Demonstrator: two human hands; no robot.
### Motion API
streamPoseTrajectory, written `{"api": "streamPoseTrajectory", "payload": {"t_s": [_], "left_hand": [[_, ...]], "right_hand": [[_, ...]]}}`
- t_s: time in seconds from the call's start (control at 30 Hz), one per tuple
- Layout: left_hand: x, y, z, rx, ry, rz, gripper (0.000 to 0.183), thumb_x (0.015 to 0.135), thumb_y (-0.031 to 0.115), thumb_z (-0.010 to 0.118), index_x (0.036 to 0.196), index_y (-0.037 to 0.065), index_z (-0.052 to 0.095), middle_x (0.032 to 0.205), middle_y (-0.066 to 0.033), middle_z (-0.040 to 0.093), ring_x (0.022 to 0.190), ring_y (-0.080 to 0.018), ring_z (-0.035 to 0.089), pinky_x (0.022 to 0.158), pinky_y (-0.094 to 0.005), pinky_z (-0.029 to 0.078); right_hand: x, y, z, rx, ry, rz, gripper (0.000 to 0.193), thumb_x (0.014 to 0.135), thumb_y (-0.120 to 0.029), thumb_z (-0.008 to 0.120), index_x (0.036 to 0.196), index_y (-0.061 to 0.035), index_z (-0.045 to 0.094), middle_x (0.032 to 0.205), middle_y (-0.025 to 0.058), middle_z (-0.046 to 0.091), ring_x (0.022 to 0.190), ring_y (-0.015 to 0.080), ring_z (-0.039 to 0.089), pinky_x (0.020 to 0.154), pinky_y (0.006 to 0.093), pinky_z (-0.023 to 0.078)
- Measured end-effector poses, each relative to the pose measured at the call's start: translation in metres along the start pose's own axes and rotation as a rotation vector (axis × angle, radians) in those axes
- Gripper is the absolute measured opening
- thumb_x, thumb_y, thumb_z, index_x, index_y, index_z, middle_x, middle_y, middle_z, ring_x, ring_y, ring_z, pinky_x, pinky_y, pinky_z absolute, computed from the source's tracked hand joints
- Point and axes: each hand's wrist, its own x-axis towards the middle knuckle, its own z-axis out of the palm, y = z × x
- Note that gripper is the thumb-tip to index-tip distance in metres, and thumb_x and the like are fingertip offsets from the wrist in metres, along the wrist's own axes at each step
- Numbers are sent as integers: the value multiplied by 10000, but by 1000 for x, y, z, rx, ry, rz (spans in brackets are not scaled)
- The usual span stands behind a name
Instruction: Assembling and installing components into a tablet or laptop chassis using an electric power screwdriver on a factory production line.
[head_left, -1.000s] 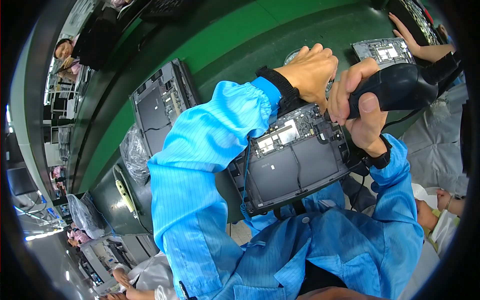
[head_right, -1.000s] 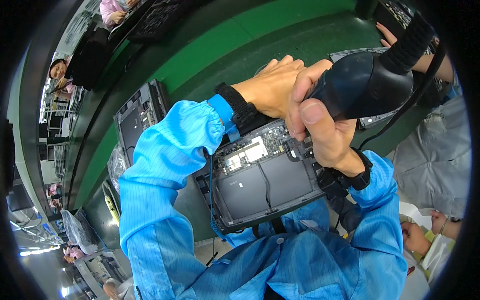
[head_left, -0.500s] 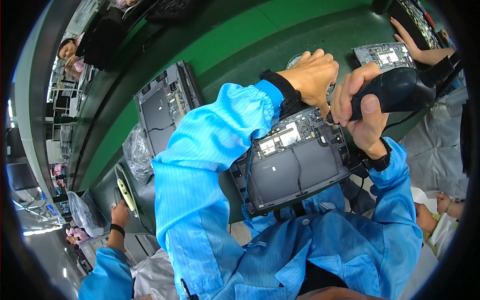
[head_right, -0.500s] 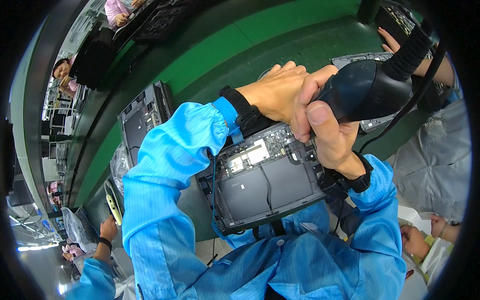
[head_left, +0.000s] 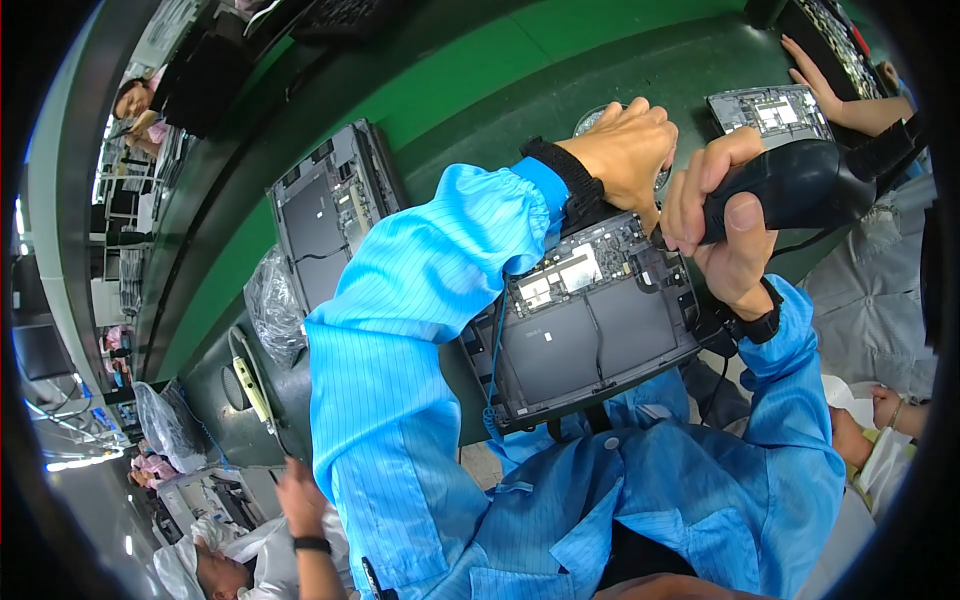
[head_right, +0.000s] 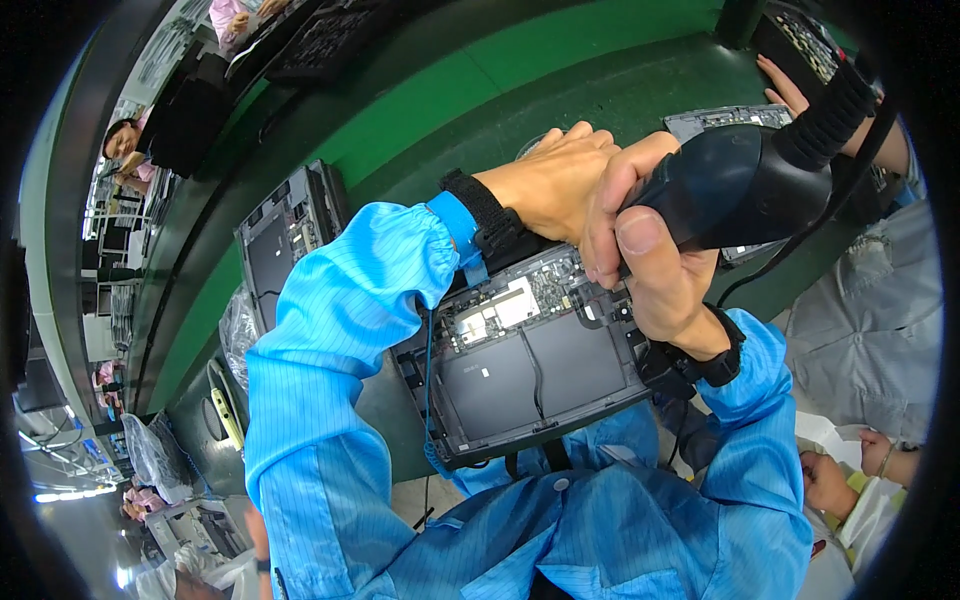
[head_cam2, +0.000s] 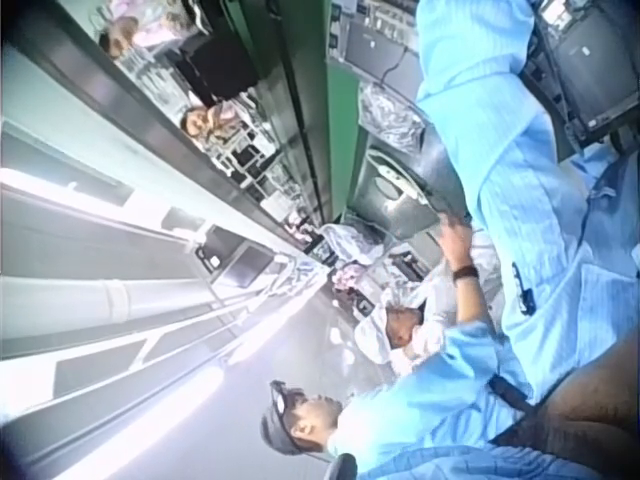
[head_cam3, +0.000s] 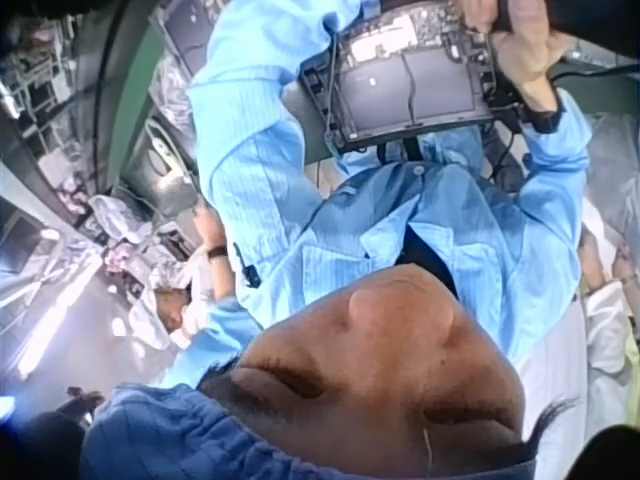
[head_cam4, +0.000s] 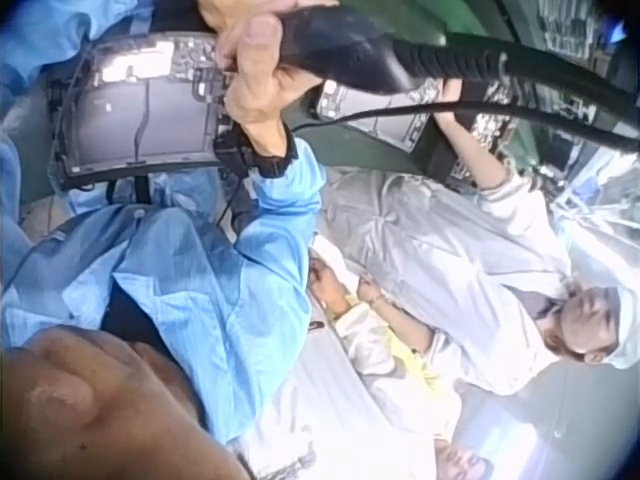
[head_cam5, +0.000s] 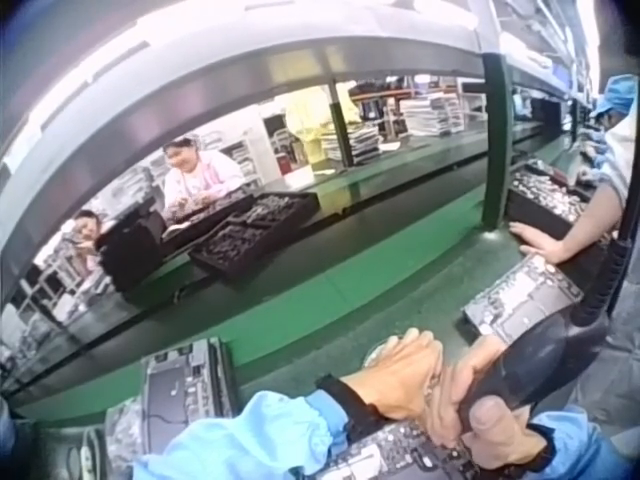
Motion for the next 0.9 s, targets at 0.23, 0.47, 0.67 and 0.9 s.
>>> {"api": "streamPoseTrajectory", "payload": {"t_s": [0.23, 0.47, 0.67, 0.9], "left_hand": [[-21, -10, 2, -305, 187, 53, 490, 680, 342, 913, 1033, 91, 685, 1091, -101, 615, 1155, -298, 508, 979, -417, 389], [-82, 27, -2, -274, 345, -55, 323, 774, 157, 830, 1082, 115, 742, 1100, -47, 677, 1129, -275, 546, 1045, -447, 382], [-75, 48, 23, -325, 574, -63, 300, 708, 158, 907, 969, 85, 777, 899, -31, 733, 941, -238, 630, 878, -398, 460], [-64, 53, 26, -366, 706, -44, 177, 711, 108, 902, 816, 63, 767, 774, -42, 722, 810, -235, 633, 823, -384, 457]], "right_hand": [[2, -3, 1, 63, 19, -33, 388, 1044, -382, 582, 1049, -18, 449, 615, 42, 490, 482, 100, 461, 471, 249, 419], [8, -18, -8, 7, 41, -77, 373, 1089, -429, 461, 1071, -58, 423, 685, 39, 474, 522, 120, 451, 514, 280, 443], [15, -24, -13, -9, 128, -152, 351, 1100, -401, 434, 1086, -51, 436, 696, 40, 472, 525, 119, 441, 510, 281, 441], [16, -26, -13, -34, 160, -192, 349, 1099, -403, 438, 1084, -54, 441, 701, 41, 481, 518, 124, 451, 499, 283, 439]]}}
